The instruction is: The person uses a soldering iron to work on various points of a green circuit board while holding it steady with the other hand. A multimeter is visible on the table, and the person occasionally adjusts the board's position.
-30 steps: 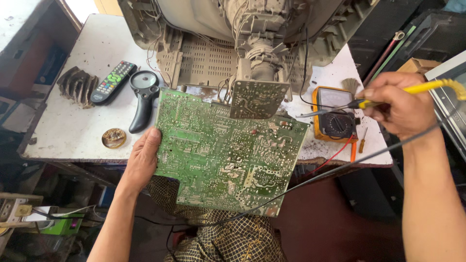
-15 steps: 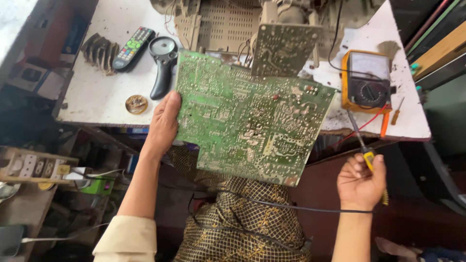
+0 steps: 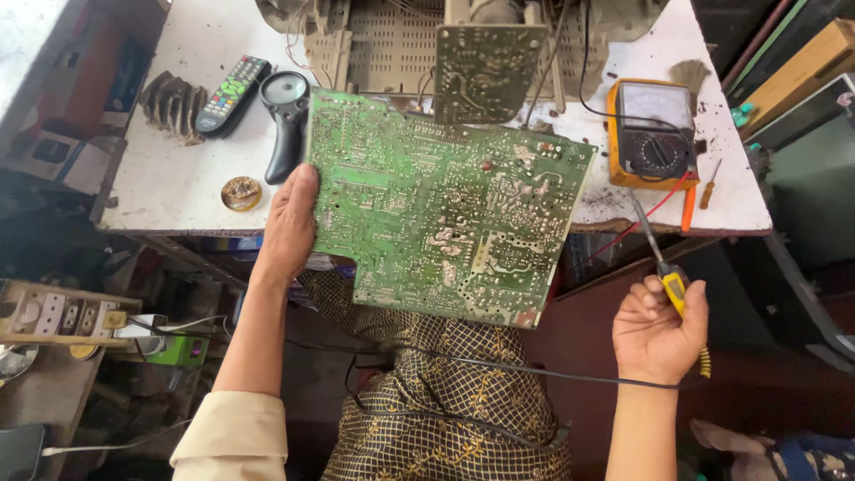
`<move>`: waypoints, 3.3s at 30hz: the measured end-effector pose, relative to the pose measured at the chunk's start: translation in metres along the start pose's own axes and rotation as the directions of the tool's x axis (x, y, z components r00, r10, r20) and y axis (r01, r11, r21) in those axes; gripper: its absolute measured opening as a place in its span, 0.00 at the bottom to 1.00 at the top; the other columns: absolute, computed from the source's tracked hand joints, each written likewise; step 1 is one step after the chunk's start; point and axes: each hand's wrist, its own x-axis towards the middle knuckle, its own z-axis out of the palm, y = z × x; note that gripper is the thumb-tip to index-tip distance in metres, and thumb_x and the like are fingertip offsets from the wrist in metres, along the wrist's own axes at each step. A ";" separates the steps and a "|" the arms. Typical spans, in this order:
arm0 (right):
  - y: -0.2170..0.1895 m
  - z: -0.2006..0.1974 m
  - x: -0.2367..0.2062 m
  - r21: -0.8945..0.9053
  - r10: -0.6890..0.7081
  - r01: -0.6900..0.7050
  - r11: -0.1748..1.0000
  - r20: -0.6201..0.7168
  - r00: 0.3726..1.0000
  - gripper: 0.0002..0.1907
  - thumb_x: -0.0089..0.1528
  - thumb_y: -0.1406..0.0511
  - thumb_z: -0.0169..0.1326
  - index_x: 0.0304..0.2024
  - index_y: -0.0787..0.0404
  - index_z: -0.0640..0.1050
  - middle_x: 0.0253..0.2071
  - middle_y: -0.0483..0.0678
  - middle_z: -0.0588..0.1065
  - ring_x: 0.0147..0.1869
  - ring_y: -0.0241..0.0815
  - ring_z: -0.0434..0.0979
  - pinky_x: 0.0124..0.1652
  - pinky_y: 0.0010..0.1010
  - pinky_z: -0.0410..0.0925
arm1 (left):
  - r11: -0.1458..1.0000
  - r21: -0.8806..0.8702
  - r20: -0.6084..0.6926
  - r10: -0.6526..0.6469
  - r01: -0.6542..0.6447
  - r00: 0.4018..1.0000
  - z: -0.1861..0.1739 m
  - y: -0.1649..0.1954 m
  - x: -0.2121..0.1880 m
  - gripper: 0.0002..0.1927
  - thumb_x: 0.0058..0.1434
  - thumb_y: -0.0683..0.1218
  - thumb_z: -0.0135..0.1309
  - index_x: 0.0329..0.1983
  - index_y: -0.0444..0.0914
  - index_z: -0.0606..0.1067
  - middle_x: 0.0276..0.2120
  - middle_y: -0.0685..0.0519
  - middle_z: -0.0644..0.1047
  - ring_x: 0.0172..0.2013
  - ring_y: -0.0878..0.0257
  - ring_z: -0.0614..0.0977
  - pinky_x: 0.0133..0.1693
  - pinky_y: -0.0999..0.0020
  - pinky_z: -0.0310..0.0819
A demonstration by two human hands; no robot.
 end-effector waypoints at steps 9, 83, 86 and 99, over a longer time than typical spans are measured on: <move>-0.016 0.082 -0.069 -0.081 0.048 -0.031 0.996 0.210 0.977 0.13 0.73 0.64 0.50 0.48 0.69 0.78 0.32 0.61 0.75 0.30 0.43 0.70 0.32 0.29 0.64 | 0.999 -0.042 0.014 0.013 -0.013 1.000 -0.002 -0.005 0.000 0.29 0.75 0.60 0.41 0.64 0.33 0.72 0.54 0.53 0.78 0.51 0.68 0.77 0.53 0.71 0.72; -0.005 0.034 -0.143 -0.831 -0.276 0.223 0.510 0.087 0.957 0.08 0.70 0.76 0.51 0.51 0.70 0.76 0.42 0.58 0.79 0.42 0.44 0.82 0.41 0.30 0.76 | 0.986 0.161 -0.051 0.038 -0.030 0.998 -0.004 -0.011 -0.011 0.31 0.76 0.61 0.42 0.63 0.30 0.73 0.55 0.51 0.77 0.54 0.65 0.75 0.57 0.70 0.67; 0.002 0.042 -0.142 -0.881 -0.280 0.272 0.388 0.169 0.945 0.09 0.68 0.76 0.54 0.52 0.71 0.77 0.43 0.58 0.80 0.43 0.42 0.82 0.43 0.29 0.77 | 1.000 0.023 -0.021 0.004 -0.004 1.000 -0.002 -0.012 -0.011 0.31 0.75 0.61 0.44 0.64 0.30 0.72 0.55 0.50 0.77 0.53 0.65 0.75 0.57 0.69 0.69; 0.019 0.055 -0.131 -0.899 -0.245 0.289 0.330 0.214 0.946 0.09 0.68 0.73 0.57 0.51 0.70 0.78 0.42 0.57 0.80 0.42 0.40 0.82 0.42 0.28 0.77 | 0.995 0.099 -0.023 0.017 -0.014 1.000 -0.001 -0.006 -0.015 0.32 0.75 0.62 0.43 0.64 0.30 0.72 0.55 0.50 0.77 0.53 0.65 0.76 0.56 0.70 0.69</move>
